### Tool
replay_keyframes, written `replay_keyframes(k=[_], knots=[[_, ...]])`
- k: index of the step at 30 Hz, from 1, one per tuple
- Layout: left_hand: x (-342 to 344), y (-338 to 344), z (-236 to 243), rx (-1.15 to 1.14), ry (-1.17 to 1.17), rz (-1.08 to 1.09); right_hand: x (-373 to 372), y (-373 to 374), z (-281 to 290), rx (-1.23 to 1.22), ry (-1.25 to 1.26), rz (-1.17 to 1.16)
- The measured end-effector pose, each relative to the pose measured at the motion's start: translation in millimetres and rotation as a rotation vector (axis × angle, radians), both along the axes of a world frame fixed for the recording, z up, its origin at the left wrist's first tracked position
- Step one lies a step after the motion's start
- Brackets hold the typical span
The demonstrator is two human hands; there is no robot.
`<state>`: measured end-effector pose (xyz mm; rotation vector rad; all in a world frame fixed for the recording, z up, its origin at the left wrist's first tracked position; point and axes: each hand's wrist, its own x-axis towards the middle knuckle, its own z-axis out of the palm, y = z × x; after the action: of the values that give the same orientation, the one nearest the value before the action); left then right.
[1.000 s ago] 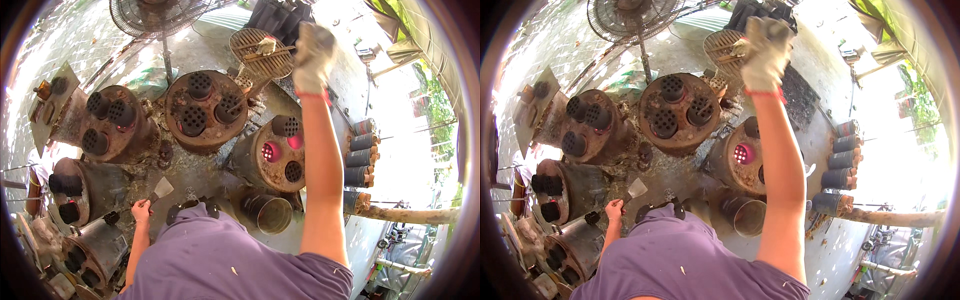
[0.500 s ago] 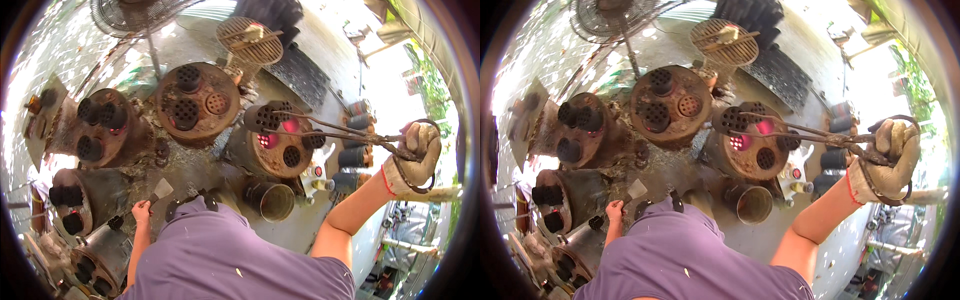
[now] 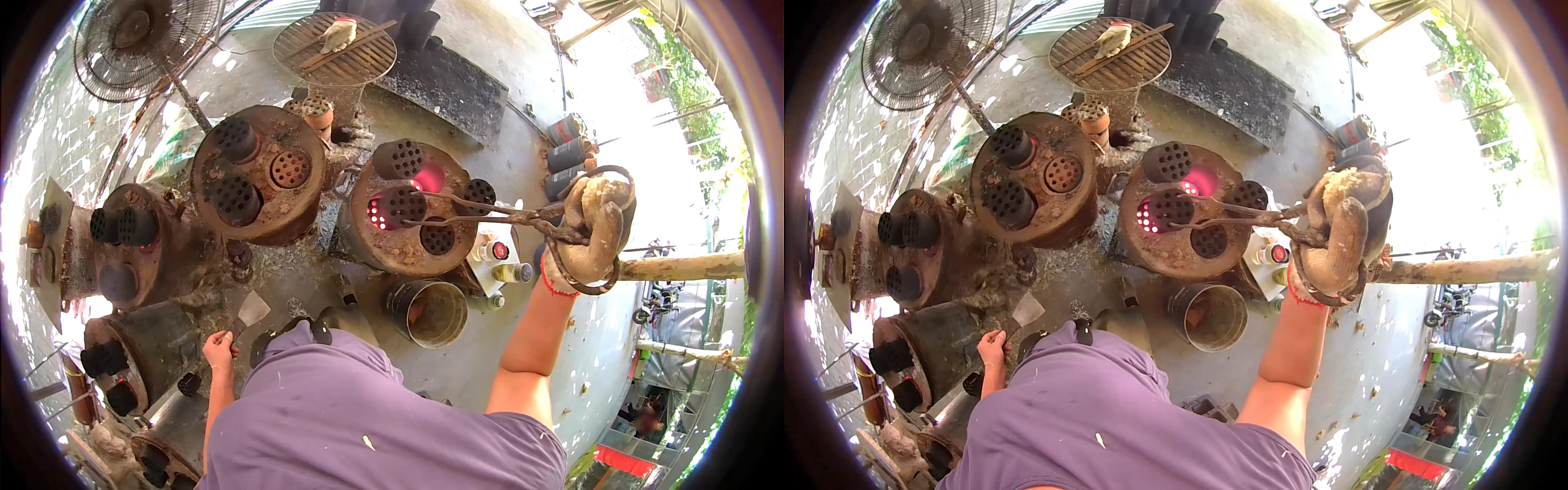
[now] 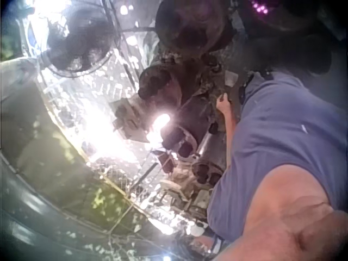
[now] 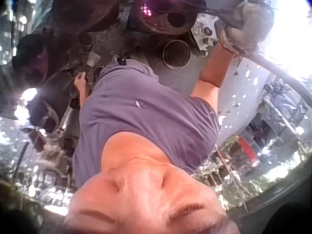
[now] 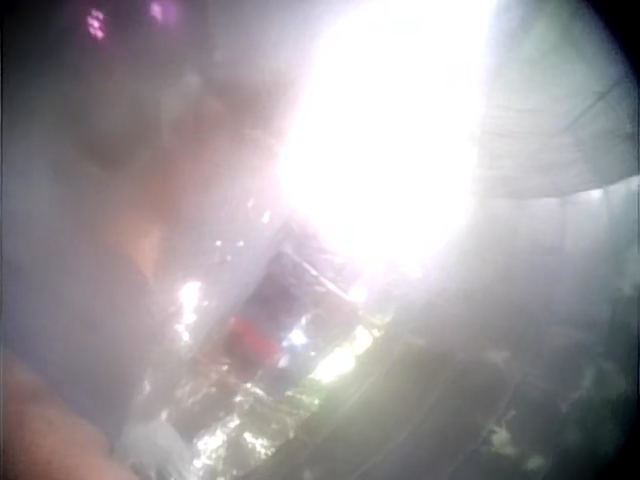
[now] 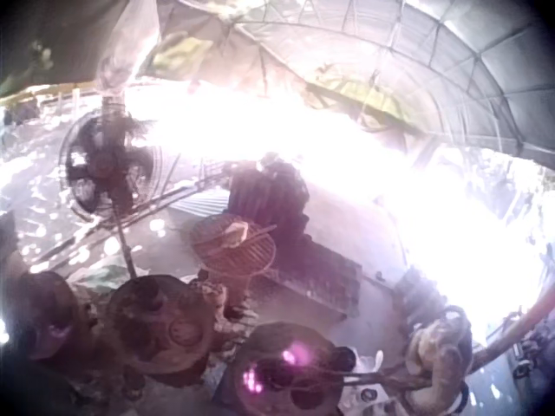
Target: The person picks up cylindrical charcoal briquettes from a stack and places them into the openings of several charcoal stoves. They use tongs to adjust the briquettes inside the stoves and a knife to scrape the ends of the briquettes. The person also puts on a pair of gloves during the process.
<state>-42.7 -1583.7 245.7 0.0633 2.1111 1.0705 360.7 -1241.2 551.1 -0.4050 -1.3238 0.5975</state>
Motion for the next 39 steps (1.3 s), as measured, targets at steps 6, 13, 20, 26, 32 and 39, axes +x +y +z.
replay_keyframes(k=[6, 13, 20, 26, 32, 39], knots=[[27, 23, 10, -0.013, 0.035, 0.012, -19, 15, 13, -0.299, -0.099, -0.093], [53, 31, 10, 0.002, 0.032, 0.04, -33, 33, 10, -0.387, -0.171, -0.129], [64, 30, 16, -0.032, 0.034, 0.057, -51, 60, -27, -0.311, -0.087, 0.089], [59, 31, 7, -0.042, 0.026, 0.059, -57, 68, -15, -0.353, -0.214, -0.013], [54, 23, 2, -0.001, 0.004, 0.142, -51, 53, 43, -0.231, 0.068, 0.548], [41, -1, 2, 0.005, -0.006, 0.232, -155, 76, -10, -0.409, 0.125, 0.368]])
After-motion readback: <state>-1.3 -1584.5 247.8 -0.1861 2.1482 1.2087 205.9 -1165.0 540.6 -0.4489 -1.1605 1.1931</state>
